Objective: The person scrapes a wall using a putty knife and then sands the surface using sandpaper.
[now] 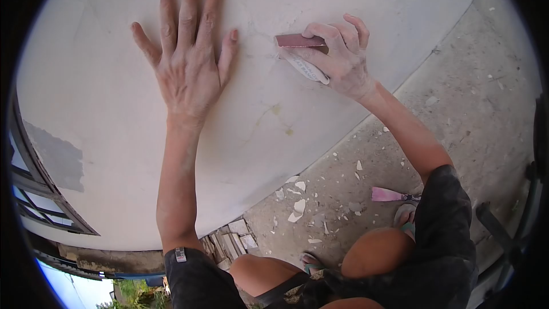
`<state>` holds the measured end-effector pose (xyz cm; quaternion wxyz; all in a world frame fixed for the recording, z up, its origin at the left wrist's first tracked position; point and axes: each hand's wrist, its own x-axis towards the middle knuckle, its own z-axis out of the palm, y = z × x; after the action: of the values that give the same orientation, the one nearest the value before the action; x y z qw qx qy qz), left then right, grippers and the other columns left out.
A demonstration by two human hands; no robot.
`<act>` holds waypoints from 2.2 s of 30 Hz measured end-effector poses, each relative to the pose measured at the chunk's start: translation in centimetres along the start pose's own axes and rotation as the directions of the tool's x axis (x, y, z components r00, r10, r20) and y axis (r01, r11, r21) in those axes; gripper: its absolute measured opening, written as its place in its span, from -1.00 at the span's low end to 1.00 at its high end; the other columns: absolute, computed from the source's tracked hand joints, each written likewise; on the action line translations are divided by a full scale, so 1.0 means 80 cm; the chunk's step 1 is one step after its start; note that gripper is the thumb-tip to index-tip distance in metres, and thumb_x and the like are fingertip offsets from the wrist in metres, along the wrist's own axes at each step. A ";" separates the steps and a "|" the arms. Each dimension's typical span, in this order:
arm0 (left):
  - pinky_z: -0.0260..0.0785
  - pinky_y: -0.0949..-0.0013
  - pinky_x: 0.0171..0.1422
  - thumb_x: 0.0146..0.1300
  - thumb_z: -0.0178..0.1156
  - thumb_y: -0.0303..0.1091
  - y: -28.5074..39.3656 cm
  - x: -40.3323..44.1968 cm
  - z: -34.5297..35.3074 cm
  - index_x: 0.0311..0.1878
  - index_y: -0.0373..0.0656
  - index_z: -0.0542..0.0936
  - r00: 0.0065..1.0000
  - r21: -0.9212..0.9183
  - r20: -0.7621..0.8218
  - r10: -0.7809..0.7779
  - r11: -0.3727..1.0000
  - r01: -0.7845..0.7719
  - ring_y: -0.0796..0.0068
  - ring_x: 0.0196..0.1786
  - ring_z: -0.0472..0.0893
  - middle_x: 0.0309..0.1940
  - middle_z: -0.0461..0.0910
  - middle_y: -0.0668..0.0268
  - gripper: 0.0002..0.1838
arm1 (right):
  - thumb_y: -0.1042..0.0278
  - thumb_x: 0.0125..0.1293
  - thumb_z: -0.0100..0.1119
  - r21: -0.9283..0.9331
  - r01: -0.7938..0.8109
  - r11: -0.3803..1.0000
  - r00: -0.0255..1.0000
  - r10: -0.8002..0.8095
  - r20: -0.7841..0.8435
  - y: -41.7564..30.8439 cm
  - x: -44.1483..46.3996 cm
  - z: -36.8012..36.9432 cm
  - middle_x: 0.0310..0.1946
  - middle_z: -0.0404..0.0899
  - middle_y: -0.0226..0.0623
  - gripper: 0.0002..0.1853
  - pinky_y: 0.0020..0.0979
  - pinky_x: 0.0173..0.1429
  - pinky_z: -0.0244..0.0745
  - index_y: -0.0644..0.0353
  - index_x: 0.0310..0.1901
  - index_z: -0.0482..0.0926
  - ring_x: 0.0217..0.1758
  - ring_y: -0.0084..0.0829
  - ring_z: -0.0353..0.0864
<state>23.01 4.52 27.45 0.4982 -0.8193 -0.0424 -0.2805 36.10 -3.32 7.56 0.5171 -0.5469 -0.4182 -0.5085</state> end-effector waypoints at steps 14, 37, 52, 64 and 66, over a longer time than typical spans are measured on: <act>-0.69 -0.08 0.57 0.39 -0.08 0.02 0.002 0.000 0.003 0.44 0.34 0.27 1.000 -0.062 0.006 -0.017 0.998 0.018 0.42 0.55 0.03 0.50 0.11 0.56 -0.46 | 0.31 0.09 0.31 0.054 -0.160 0.986 0.987 0.160 0.004 -0.015 0.007 -0.001 -0.11 0.42 -0.51 -0.73 -0.10 0.32 0.12 -0.24 -0.14 0.72 0.01 -0.39 0.32; -0.46 -0.16 0.59 0.33 0.09 -0.10 0.032 0.026 -0.015 0.47 0.28 0.20 0.988 -0.197 0.116 0.101 0.977 -0.077 0.35 0.57 -0.01 0.53 0.02 0.45 -0.36 | 0.25 0.29 0.18 0.229 -0.770 0.595 0.592 0.801 -0.091 0.015 -0.083 -0.054 0.29 0.20 -0.06 -0.59 -0.09 0.33 0.12 0.04 0.18 0.58 0.28 -0.08 0.15; -0.25 -0.05 0.60 0.33 0.06 -0.25 0.023 -0.035 -0.024 0.50 0.00 0.11 0.890 -0.313 0.324 0.321 0.924 -0.219 0.48 0.55 0.02 0.53 0.03 0.49 -0.32 | 0.36 0.40 0.05 0.202 -0.817 0.540 0.549 0.836 -0.012 0.013 -0.114 -0.057 0.13 0.42 -0.11 -0.59 -0.14 0.30 0.27 0.32 0.23 0.43 0.24 -0.10 0.33; -0.47 0.05 0.64 0.38 -0.09 0.07 -0.118 -0.053 -0.065 0.46 0.25 0.23 0.990 0.124 0.138 -0.006 0.992 -0.011 0.47 0.56 -0.03 0.51 0.06 0.53 -0.41 | 0.28 0.46 -0.06 0.084 -0.629 0.773 0.776 0.631 0.005 0.017 -0.073 -0.029 0.32 0.38 -0.20 -0.57 -0.22 0.44 0.11 0.27 0.28 0.43 0.40 -0.22 0.30; -0.50 0.08 0.64 0.38 -0.11 0.08 -0.132 -0.060 -0.060 0.46 0.26 0.22 0.994 0.143 0.105 -0.003 0.990 -0.012 0.46 0.57 -0.05 0.52 0.06 0.52 -0.41 | 0.39 0.39 -0.01 0.076 -0.612 0.787 0.788 0.615 -0.020 0.017 -0.072 -0.026 0.31 0.39 -0.19 -0.57 -0.18 0.41 0.15 0.25 0.28 0.43 0.38 -0.19 0.32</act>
<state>13.28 6.81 35.08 0.5535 -0.7951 -0.0867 -0.2323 36.42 -5.15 1.54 0.6807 -0.6247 -0.2231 -0.3109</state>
